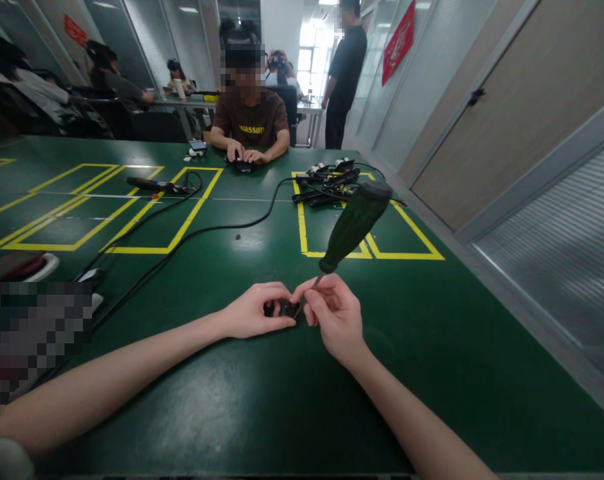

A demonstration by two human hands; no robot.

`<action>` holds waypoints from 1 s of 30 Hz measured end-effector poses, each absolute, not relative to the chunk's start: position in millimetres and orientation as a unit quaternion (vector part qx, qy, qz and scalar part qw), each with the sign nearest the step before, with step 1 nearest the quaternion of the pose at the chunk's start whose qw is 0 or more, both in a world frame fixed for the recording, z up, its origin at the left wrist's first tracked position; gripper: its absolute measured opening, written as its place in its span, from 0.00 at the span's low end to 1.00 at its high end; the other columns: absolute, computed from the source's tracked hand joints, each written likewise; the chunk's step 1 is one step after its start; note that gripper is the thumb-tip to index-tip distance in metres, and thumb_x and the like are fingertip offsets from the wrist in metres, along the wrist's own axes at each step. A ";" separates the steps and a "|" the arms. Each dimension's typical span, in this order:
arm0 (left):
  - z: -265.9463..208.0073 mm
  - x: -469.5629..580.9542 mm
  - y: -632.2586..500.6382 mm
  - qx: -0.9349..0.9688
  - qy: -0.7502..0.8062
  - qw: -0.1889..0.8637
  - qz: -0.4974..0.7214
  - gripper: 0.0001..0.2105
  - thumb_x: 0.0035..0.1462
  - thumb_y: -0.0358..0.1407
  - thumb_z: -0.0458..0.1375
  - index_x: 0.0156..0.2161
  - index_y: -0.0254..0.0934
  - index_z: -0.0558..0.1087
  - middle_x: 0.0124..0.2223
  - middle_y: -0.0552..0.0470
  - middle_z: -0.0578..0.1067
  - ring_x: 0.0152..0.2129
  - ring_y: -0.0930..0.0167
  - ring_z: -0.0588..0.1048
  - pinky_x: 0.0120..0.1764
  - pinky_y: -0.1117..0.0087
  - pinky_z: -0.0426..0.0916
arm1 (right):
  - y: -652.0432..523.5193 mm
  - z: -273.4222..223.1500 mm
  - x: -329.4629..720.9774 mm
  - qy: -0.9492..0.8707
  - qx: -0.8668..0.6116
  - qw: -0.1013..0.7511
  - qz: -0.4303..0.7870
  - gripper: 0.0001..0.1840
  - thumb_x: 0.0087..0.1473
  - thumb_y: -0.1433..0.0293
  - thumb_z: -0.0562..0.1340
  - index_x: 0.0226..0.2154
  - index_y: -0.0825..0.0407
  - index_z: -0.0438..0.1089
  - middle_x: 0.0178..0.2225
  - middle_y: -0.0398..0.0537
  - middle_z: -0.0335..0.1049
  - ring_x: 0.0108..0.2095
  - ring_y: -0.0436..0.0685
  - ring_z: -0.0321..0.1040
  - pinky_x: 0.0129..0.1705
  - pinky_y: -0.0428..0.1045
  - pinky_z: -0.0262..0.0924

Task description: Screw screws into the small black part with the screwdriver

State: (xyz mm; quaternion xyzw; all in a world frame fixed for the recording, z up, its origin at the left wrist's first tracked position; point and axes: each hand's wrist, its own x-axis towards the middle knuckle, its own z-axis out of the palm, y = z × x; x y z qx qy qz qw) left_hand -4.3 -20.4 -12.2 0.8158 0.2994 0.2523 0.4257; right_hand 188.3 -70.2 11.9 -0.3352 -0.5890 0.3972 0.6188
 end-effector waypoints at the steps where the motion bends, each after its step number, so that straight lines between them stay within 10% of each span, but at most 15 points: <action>1: -12.1 -4.3 -20.3 0.815 0.300 0.427 0.252 0.15 0.57 0.42 0.69 0.45 0.34 0.78 0.39 0.51 0.76 0.26 0.76 0.73 0.33 0.73 0.69 | -70.4 12.8 188.8 -0.593 -0.338 0.620 0.388 0.14 0.65 0.58 0.66 0.34 0.50 0.69 0.31 0.44 0.78 0.15 0.44 0.62 0.17 0.44 0.59; 30: -19.0 -2.7 -19.3 0.823 0.292 0.412 0.261 0.16 0.57 0.42 0.70 0.45 0.34 0.79 0.39 0.51 0.76 0.24 0.77 0.73 0.32 0.74 0.69 | -72.4 16.1 190.4 -0.593 -0.324 0.620 0.398 0.11 0.62 0.61 0.69 0.34 0.50 0.72 0.29 0.43 0.78 0.17 0.46 0.67 0.18 0.43 0.64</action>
